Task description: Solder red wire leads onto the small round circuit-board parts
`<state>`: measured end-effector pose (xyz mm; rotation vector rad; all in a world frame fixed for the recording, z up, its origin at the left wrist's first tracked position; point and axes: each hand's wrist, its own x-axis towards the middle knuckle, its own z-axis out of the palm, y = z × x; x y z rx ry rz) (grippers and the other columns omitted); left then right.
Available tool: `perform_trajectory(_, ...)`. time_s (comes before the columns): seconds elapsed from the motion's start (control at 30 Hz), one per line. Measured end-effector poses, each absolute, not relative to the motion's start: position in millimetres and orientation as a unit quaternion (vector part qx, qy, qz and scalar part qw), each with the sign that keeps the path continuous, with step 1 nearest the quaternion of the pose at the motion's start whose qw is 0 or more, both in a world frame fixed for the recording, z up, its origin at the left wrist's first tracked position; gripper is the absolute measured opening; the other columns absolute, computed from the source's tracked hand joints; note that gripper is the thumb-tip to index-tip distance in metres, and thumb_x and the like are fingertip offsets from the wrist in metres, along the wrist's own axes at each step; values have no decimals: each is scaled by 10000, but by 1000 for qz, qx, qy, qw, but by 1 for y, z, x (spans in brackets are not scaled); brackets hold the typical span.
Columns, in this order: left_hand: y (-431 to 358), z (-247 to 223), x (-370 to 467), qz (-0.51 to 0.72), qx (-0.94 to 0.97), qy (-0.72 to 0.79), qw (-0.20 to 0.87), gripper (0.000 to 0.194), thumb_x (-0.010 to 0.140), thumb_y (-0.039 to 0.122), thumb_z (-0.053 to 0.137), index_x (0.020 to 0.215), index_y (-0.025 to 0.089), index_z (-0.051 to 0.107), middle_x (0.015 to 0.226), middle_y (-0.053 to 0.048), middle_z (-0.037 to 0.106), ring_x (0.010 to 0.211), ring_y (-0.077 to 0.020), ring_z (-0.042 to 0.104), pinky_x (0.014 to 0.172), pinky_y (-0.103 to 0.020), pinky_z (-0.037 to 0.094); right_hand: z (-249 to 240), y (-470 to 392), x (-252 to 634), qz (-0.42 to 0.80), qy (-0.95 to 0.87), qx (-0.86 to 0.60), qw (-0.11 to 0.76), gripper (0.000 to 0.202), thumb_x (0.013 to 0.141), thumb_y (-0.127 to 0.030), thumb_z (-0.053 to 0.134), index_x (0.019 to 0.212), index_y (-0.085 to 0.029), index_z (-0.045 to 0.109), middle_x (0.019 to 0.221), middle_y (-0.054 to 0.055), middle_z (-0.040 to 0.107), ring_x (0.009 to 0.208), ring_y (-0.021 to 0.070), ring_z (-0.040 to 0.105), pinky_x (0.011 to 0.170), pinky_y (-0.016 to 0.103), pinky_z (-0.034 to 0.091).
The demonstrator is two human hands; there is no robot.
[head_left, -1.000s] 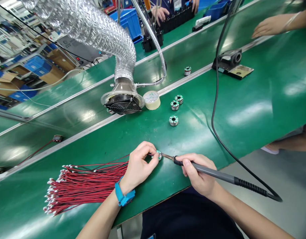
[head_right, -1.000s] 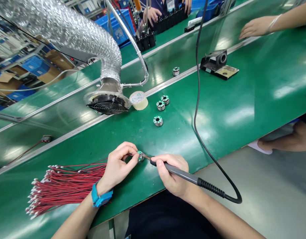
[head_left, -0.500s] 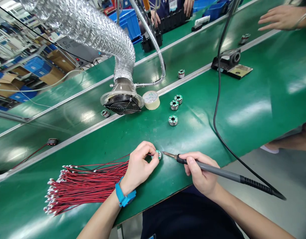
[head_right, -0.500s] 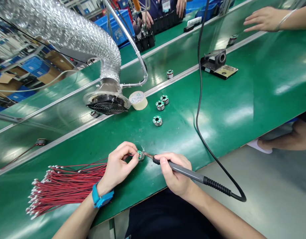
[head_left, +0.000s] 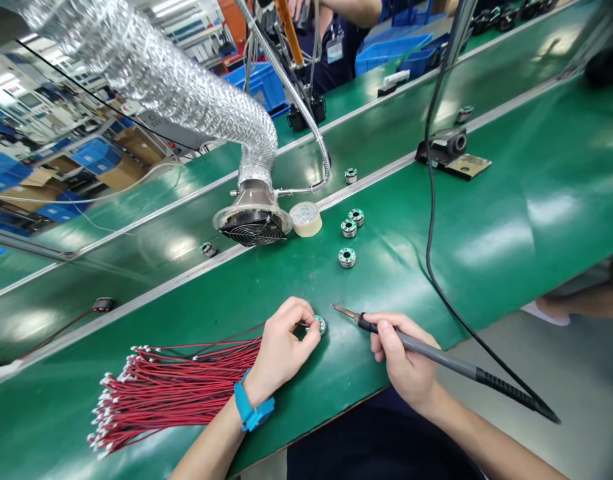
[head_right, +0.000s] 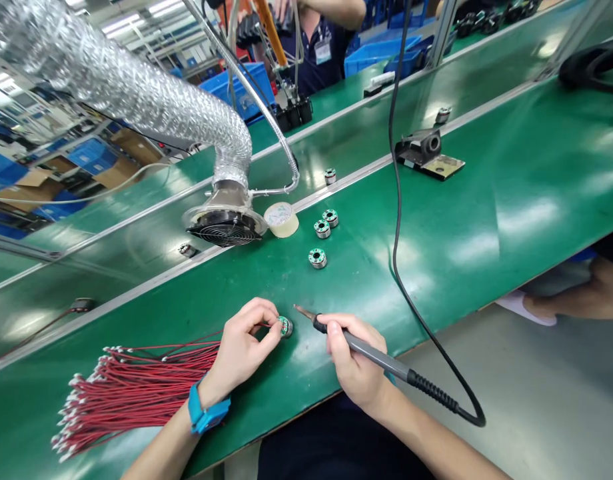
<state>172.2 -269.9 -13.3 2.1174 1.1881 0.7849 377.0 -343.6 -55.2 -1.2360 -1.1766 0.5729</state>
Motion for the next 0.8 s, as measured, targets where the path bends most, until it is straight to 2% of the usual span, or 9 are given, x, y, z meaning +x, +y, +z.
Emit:
perform_trajectory(0.1, -269, -12, 169, 257, 814, 452, 257, 45, 936, 215, 672, 936, 211, 627, 993, -47, 679, 879, -174, 663, 766, -291, 523, -48, -332, 381, 224, -529, -537, 618, 195, 1045, -235, 573, 1119, -218, 753, 722, -29, 710, 520, 95, 636, 576, 239, 560)
perform_trajectory(0.2, -269, -9, 164, 168, 857, 441, 206, 372, 885, 360, 791, 1196, 239, 624, 1127, -66, 704, 931, -216, 706, 784, -322, 549, -38, -307, 393, 195, -556, -532, 608, 229, 1049, -256, 578, 1200, -222, 746, 825, 0, 746, 540, 95, 641, 604, 249, 579)
perform_trajectory(0.27, -268, -3, 160, 106, 884, 423, 170, 351, 888, 403, 796, 1168, 250, 648, 1086, -58, 724, 879, -223, 726, 755, -325, 548, -31, -281, 406, 169, -575, -528, 602, 258, 1053, -300, 575, 1240, -237, 741, 920, 26, 762, 607, 113, 672, 646, 265, 599)
perform_trajectory(0.4, -254, 27, 141, 61, 896, 425, 117, 192, 914, 360, 745, 1062, 249, 692, 996, -44, 737, 797, -214, 732, 697, -305, 524, -18, -213, 441, 136, -606, -537, 571, 302, 1045, -399, 576, 1253, -256, 742, 1149, 58, 772, 754, 138, 731, 752, 288, 621)
perform_trajectory(0.57, -195, 82, 80, -1, 864, 499, 63, 147, 844, 347, 759, 966, 265, 756, 959, -33, 776, 838, -232, 737, 726, -302, 501, -26, -118, 485, 63, -673, -548, 493, 365, 993, -398, 594, 1277, -211, 726, 1221, 115, 766, 1079, 253, 743, 985, 403, 582)
perform_trajectory(0.7, -128, 105, 13, -112, 764, 636, -14, 153, 746, 276, 845, 855, 196, 773, 909, -89, 775, 877, -288, 737, 774, -346, 531, -44, -41, 500, 42, -721, -534, 439, 477, 948, -432, 642, 1335, -156, 685, 1140, 175, 766, 1018, 307, 741, 901, 421, 575)
perform_trajectory(0.73, -114, 105, -2, -114, 742, 660, -27, 166, 778, 271, 841, 885, 169, 767, 936, -102, 768, 906, -287, 733, 808, -366, 550, -46, -25, 500, 41, -725, -529, 439, 492, 927, -454, 670, 1309, -145, 694, 1110, 188, 767, 993, 315, 741, 867, 415, 575)
perform_trajectory(0.8, -89, 101, -27, -99, 718, 687, -47, 250, 907, 317, 777, 1073, 133, 738, 1096, -117, 741, 1006, -268, 716, 887, -415, 586, -48, 1, 497, 39, -723, -519, 454, 477, 882, -484, 730, 1223, -150, 731, 1065, 200, 771, 946, 310, 745, 802, 389, 572)
